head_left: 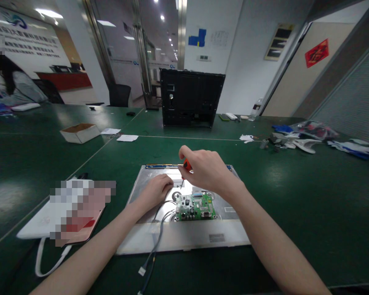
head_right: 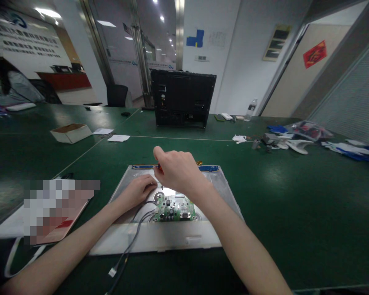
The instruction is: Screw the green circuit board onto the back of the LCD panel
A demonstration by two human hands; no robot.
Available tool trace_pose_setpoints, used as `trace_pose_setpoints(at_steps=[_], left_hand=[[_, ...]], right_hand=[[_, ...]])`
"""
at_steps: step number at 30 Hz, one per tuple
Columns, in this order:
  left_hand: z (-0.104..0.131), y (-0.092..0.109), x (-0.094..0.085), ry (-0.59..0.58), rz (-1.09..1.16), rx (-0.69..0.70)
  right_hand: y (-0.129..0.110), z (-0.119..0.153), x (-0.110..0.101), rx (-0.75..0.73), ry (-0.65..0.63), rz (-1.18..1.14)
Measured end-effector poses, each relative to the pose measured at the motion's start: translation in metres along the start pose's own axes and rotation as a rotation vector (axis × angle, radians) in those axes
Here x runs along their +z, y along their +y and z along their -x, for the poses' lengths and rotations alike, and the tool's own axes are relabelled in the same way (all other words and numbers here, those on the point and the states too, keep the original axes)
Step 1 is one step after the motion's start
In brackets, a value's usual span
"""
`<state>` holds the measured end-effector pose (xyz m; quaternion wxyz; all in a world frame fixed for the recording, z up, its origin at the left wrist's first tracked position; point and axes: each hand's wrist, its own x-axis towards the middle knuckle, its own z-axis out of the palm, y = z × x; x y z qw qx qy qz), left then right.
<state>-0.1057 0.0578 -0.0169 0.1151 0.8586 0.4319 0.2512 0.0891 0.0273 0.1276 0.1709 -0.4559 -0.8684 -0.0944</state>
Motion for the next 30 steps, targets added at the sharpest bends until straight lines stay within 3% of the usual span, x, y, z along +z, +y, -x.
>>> trace_pose_setpoints(at_steps=[5,9,19,30], left_hand=[[0.002,0.01,-0.007,0.006,-0.06,-0.066],[0.003,0.019,-0.012,-0.003,0.02,-0.114],[0.007,0.03,-0.029,-0.25,0.445,-0.162],[0.025,0.056,-0.034,-0.374,0.538,-0.123]], right_hand=[[0.002,0.001,-0.001,-0.005,0.014,0.006],[0.002,0.002,-0.005,-0.014,0.018,-0.001],[0.004,0.007,-0.019,-0.021,0.027,-0.032],[0.005,0.011,-0.029,-0.04,0.037,-0.032]])
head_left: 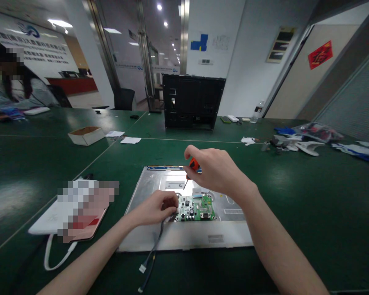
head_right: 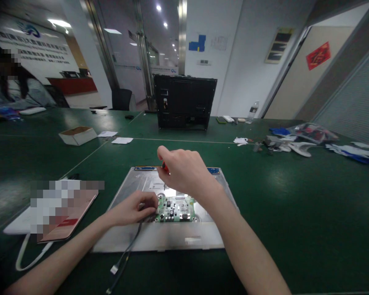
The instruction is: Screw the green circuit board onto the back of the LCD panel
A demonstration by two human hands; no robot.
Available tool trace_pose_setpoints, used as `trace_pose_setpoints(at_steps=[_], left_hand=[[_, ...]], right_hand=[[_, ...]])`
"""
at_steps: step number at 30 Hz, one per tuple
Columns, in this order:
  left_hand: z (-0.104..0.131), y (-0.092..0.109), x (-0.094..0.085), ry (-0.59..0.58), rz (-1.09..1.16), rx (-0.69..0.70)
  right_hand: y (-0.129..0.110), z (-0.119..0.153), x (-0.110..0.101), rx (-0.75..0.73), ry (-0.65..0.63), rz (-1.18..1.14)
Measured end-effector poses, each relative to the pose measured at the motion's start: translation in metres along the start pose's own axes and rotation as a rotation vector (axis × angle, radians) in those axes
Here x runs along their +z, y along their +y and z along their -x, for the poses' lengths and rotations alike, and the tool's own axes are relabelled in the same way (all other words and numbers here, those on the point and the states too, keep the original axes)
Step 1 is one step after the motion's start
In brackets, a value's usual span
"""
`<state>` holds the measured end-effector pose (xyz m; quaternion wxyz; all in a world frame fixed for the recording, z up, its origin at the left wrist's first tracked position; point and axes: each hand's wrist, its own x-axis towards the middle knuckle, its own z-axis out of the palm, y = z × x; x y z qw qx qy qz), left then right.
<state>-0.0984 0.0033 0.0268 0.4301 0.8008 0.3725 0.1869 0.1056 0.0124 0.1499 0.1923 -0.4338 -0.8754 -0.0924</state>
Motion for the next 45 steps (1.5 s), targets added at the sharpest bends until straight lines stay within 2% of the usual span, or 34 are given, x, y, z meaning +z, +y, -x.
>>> trace_pose_setpoints(at_steps=[8,13,18,22,38,45], left_hand=[[0.003,0.001,0.003,-0.082,0.086,-0.002],[0.006,-0.002,-0.003,-0.086,0.095,-0.025],[0.007,-0.004,-0.003,-0.087,0.047,-0.057],[0.005,-0.001,-0.001,-0.048,-0.034,0.005],[0.002,-0.007,0.007,-0.024,-0.163,0.042],[0.005,-0.002,0.001,-0.061,-0.162,0.055]], right_hand=[[-0.004,0.003,-0.005,-0.064,-0.102,-0.049],[-0.007,0.007,-0.014,-0.121,-0.198,-0.152],[-0.012,0.009,-0.018,-0.136,-0.226,-0.149],[-0.015,0.009,-0.019,-0.143,-0.255,-0.159],[-0.014,0.008,-0.017,-0.155,-0.245,-0.139],[-0.014,0.008,-0.017,-0.159,-0.245,-0.143]])
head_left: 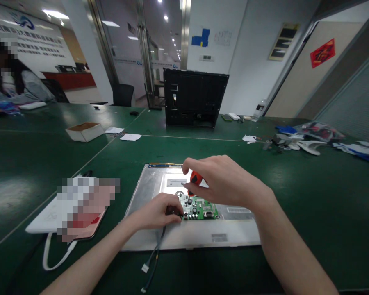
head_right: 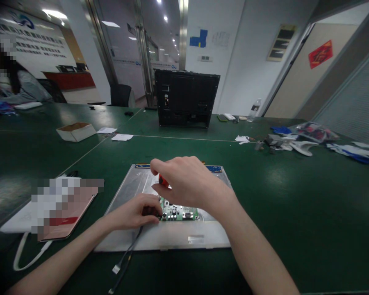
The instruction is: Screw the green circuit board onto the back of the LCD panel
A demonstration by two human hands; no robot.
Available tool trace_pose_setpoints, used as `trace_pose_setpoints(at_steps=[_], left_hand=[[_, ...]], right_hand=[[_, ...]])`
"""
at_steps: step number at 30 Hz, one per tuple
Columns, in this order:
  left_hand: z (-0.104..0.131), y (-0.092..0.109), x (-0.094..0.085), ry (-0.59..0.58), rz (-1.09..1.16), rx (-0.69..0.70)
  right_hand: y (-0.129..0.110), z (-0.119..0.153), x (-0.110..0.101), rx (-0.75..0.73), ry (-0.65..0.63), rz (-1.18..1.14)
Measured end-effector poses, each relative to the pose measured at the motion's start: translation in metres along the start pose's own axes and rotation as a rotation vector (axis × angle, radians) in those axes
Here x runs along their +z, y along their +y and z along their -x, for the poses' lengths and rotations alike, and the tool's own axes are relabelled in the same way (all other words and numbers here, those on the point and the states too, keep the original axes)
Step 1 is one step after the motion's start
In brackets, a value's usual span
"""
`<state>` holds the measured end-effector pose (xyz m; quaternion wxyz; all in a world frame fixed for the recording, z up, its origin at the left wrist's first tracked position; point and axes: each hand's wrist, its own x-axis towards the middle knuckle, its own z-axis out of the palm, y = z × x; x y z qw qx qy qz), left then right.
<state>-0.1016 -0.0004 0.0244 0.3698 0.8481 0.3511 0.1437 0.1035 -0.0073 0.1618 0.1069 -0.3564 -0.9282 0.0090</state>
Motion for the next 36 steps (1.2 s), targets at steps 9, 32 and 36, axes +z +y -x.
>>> trace_pose_setpoints(at_steps=[9,32,36], left_hand=[[-0.001,0.001,0.0,0.013,0.029,0.039],[0.0,-0.002,0.0,-0.005,0.089,0.009],[0.0,0.0,-0.001,-0.016,0.101,-0.013]], right_hand=[[0.0,0.0,0.001,-0.007,0.008,0.003],[-0.007,-0.007,0.013,-0.117,-0.087,-0.055],[-0.008,-0.007,0.014,-0.128,-0.097,-0.052]])
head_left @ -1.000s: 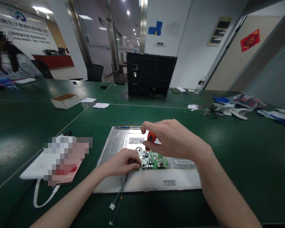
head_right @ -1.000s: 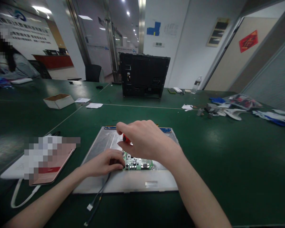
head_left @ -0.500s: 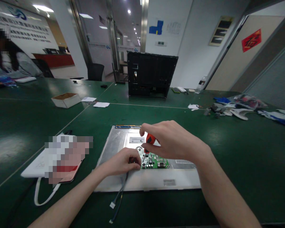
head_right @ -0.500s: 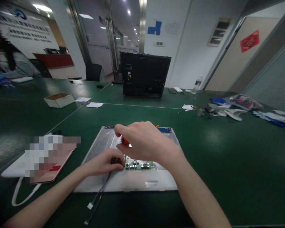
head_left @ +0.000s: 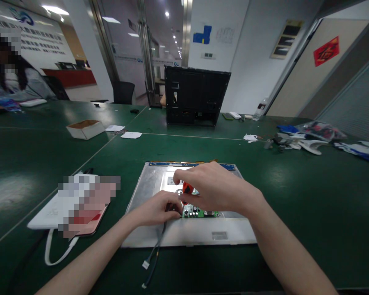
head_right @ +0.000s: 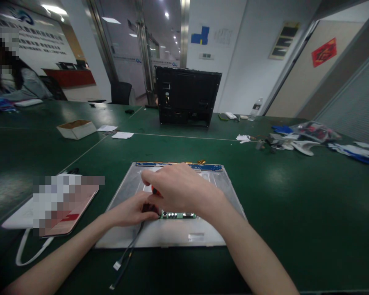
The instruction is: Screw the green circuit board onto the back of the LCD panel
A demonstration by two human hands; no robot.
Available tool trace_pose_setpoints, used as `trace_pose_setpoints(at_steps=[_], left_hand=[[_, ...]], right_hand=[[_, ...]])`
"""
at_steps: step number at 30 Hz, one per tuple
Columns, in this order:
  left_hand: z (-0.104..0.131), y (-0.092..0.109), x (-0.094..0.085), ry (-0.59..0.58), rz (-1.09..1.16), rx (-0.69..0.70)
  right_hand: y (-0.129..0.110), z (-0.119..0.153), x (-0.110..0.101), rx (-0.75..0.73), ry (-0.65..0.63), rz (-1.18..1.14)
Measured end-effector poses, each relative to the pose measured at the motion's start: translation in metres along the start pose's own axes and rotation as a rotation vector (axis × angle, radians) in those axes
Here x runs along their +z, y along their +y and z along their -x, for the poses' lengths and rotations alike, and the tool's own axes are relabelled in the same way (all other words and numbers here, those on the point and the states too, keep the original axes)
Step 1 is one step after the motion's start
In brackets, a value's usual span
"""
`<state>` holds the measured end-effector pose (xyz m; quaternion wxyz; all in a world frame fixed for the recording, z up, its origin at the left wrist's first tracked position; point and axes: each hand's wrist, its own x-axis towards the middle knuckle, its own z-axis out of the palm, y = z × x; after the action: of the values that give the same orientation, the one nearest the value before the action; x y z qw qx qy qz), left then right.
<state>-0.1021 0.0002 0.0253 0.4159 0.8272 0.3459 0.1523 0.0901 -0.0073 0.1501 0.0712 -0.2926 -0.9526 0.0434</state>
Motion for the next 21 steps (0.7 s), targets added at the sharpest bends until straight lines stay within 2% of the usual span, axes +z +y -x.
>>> trace_pose_setpoints(at_steps=[21], left_hand=[[-0.0009,-0.0011,0.0027,0.003,0.028,-0.017]], right_hand=[[-0.002,-0.004,0.002,0.011,-0.027,0.026]])
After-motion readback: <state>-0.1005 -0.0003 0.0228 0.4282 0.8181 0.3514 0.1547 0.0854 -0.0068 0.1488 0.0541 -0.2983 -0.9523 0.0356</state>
